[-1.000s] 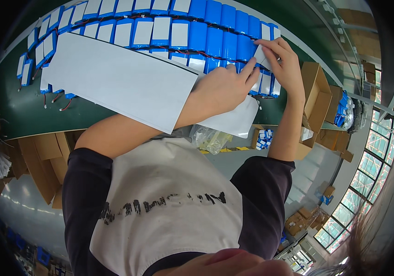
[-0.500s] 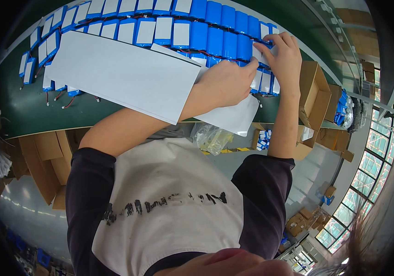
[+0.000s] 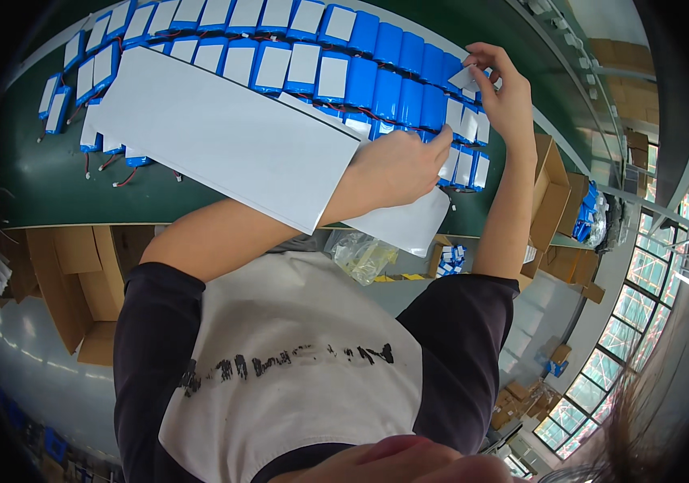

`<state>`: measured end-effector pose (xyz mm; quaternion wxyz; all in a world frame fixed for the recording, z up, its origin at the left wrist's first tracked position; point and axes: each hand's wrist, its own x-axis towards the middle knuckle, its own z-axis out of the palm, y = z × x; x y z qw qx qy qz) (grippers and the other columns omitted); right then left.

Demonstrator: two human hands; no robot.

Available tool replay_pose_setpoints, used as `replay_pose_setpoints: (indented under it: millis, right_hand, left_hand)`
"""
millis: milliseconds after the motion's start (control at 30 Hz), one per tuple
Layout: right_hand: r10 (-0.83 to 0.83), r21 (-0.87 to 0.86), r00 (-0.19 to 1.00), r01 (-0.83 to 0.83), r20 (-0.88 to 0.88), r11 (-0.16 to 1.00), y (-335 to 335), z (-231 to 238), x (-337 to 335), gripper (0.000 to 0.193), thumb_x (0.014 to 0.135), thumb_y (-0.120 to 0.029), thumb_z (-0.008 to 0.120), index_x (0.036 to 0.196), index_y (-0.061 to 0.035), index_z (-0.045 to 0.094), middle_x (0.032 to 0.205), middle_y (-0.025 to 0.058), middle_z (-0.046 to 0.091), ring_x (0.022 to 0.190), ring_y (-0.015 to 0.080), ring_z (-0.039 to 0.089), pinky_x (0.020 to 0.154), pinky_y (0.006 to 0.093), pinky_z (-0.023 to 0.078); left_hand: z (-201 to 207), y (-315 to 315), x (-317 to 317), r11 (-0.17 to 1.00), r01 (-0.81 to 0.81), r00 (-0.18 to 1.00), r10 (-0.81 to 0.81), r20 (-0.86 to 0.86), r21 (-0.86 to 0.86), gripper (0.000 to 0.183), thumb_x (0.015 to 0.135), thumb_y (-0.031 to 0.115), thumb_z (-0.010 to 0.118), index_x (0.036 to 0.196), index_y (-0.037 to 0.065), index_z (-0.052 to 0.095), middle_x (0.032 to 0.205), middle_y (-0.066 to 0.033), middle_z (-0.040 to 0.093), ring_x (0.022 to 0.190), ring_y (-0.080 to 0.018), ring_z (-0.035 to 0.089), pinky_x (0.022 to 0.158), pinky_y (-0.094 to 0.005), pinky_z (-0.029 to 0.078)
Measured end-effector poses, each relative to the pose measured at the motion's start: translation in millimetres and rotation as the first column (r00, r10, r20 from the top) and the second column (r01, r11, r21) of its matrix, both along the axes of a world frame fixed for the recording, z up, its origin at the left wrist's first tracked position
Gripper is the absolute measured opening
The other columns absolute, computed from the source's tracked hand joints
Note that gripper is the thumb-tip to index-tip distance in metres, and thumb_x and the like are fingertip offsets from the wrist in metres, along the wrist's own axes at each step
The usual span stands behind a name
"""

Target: The person applies white rectangular labels to blue rectangular battery cells arranged in rows on a green workbench. They peel each label from a backing sheet and press it onto the surface of the cells one by one.

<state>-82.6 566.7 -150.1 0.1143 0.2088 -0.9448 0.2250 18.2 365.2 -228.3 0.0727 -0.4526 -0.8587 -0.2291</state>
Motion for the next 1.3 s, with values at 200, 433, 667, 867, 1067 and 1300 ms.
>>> replay_pose_setpoints:
  millis: [200,433,667,867,1067,1300]
  right_hand:
    - [-0.049,0.069,0.997,0.045,0.053,0.997,-6.0,-0.4,-7.1,0.031,0.094,-0.002,0.067,0.124,-0.0115,0.068,0.102,0.0013,0.078,0.090,0.0148,0.069,0.077,0.0280,0.051]
    - [-0.005,0.279,0.994,0.034,-0.105,0.960,-20.0,-16.9,-12.2,0.043,0.085,-0.011,0.081,0.126,-0.0180,0.070,0.111,0.0003,0.078,0.102,0.0204,0.072,0.091,0.0360,0.057]
    - [-0.005,0.322,0.952,0.108,-0.306,0.941,-13.5,-23.0,-14.8,0.033,0.086,-0.017,0.081,0.118,-0.0164,0.074,0.107,0.0018,0.077,0.099,0.0254,0.071,0.087,0.0371,0.057]
    - [0.003,0.290,0.978,0.059,-0.209,0.955,-10.0,-11.1,-11.2,0.021,0.092,-0.012,0.073,0.113,-0.0129,0.076,0.107,0.0068,0.076,0.099,0.0281,0.071,0.086,0.0392,0.058]
    - [0.114,0.090,0.993,-0.110,-0.040,0.990,-37.2,35.9,8.0,0.039,0.091,0.009,0.061,0.125,-0.0083,0.069,0.107,0.0103,0.075,0.100,0.0253,0.072,0.091,0.0342,0.056]
    - [0.239,0.263,0.968,-0.250,0.072,0.932,-33.5,21.4,2.6,0.045,0.093,0.012,0.060,0.124,-0.0184,0.070,0.099,0.0069,0.073,0.096,0.0267,0.074,0.082,0.0362,0.060]
  left_hand:
    - [-0.5,1.6,0.6,0.999,0.009,0.999,-0.010,-0.035,-0.039,0.051,0.097,0.031,0.067,0.131,-0.006,0.060,0.146,-0.0183,0.055,0.071,-0.0264,0.071,0.058,-0.0339,0.059]
    - [-2.0,-0.4,-0.2,0.999,-0.006,0.999,0.004,-0.045,-0.033,0.051,0.097,0.031,0.066,0.132,-0.006,0.060,0.145,-0.0183,0.056,0.070,-0.0249,0.071,0.058,-0.0328,0.059]
    - [-3.2,0.2,0.5,0.999,-0.020,0.995,0.016,-0.094,-0.034,0.050,0.097,0.032,0.067,0.131,-0.005,0.061,0.145,-0.0181,0.057,0.071,-0.0248,0.071,0.059,-0.0322,0.059]
    - [-3.1,-1.5,0.0,0.999,-0.031,0.996,0.029,-0.086,-0.024,0.051,0.097,0.032,0.067,0.132,-0.005,0.061,0.145,-0.0192,0.057,0.071,-0.0252,0.072,0.059,-0.0323,0.059]
    - [-2.1,-1.2,0.5,1.000,-0.007,0.997,0.004,-0.082,-0.029,0.050,0.096,0.030,0.067,0.130,-0.005,0.062,0.143,-0.0200,0.058,0.072,-0.0249,0.072,0.060,-0.0323,0.059]
    - [-2.2,0.0,1.9,0.999,-0.009,0.996,0.005,-0.086,-0.043,0.050,0.095,0.030,0.068,0.131,-0.005,0.063,0.142,-0.0198,0.059,0.074,-0.0239,0.073,0.062,-0.0326,0.060]
